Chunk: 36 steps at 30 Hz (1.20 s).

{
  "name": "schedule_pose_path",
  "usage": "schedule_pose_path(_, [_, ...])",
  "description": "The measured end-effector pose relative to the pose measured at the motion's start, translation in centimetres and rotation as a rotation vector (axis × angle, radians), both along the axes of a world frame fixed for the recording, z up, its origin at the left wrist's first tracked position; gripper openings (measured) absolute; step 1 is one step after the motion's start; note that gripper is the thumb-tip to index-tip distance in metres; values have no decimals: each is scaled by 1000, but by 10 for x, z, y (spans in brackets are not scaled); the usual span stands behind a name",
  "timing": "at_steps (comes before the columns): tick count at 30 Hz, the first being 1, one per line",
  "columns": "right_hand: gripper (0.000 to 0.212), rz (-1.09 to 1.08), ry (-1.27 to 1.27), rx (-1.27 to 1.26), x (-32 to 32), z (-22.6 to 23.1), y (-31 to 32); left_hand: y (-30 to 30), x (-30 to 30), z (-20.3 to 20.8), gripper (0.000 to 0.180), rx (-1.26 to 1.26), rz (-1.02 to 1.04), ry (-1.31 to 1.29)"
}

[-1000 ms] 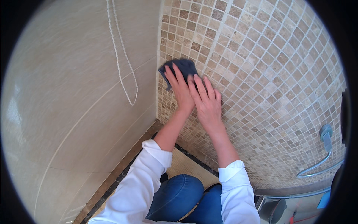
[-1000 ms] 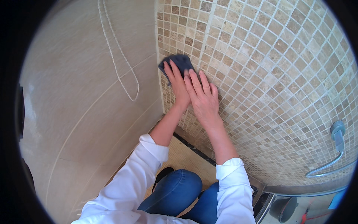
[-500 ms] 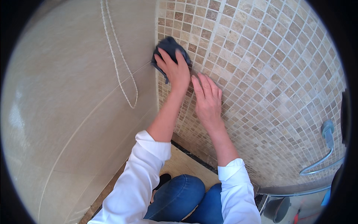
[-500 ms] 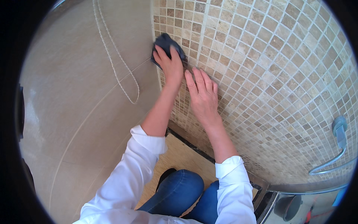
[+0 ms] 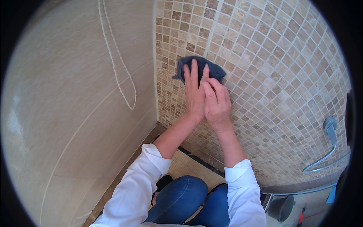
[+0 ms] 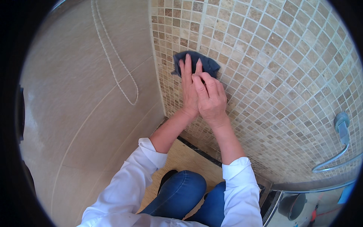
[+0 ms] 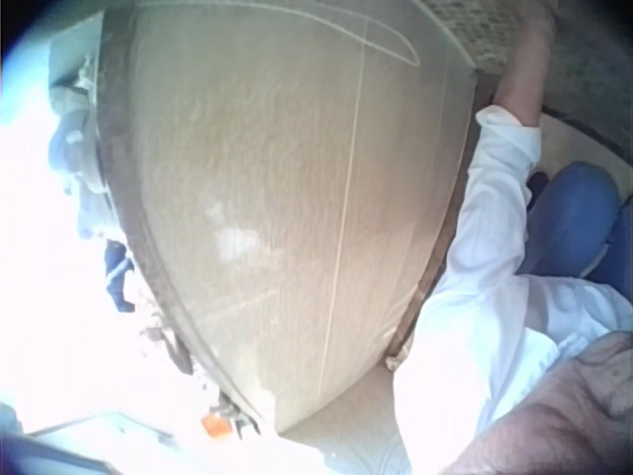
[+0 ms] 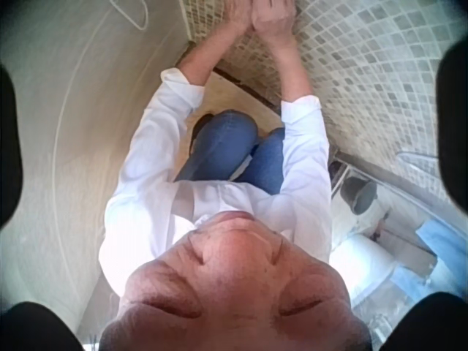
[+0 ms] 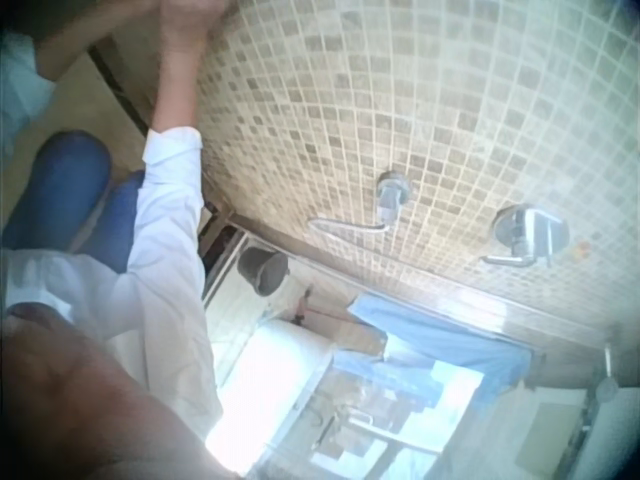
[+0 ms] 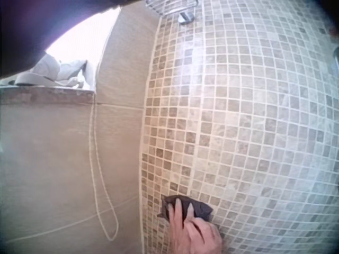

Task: The person wipes the tiled shower walls with a dark cloth, moving methodically across the surface and around the showerhead. The person repeatedly wipes the same areas, occasionally adjusting the cloth, while standing on a small stool.

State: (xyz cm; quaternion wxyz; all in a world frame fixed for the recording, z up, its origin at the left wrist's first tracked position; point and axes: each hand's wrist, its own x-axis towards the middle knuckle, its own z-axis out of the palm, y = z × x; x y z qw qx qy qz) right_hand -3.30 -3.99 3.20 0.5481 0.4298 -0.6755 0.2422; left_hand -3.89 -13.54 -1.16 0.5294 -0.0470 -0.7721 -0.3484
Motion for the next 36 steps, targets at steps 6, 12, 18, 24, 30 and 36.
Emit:
schedule_pose_path(6, [49,-241,5,203,-5,-17,14,-13,12,-23,79,-74,-52,27])
schedule_pose_path(12, [52,-338,-18,367,-4,-71,46,-6,32,-80,93,-241,-85,-182])
schedule_pose_path(18, [47,-432,92,154,-1,-22,43,6,29,-14,79,-269,-86,-11])
schedule_pose_path(24, [43,-429,94,314,-4,-61,73,13,34,-62,81,-300,-194,-133])
schedule_pose_path(30, [42,-509,114,270,5,-38,87,20,28,-36,62,-372,-138,50])
schedule_pose_path(36, [41,-566,164,180,6,-18,102,42,22,-7,53,-358,-129,133])
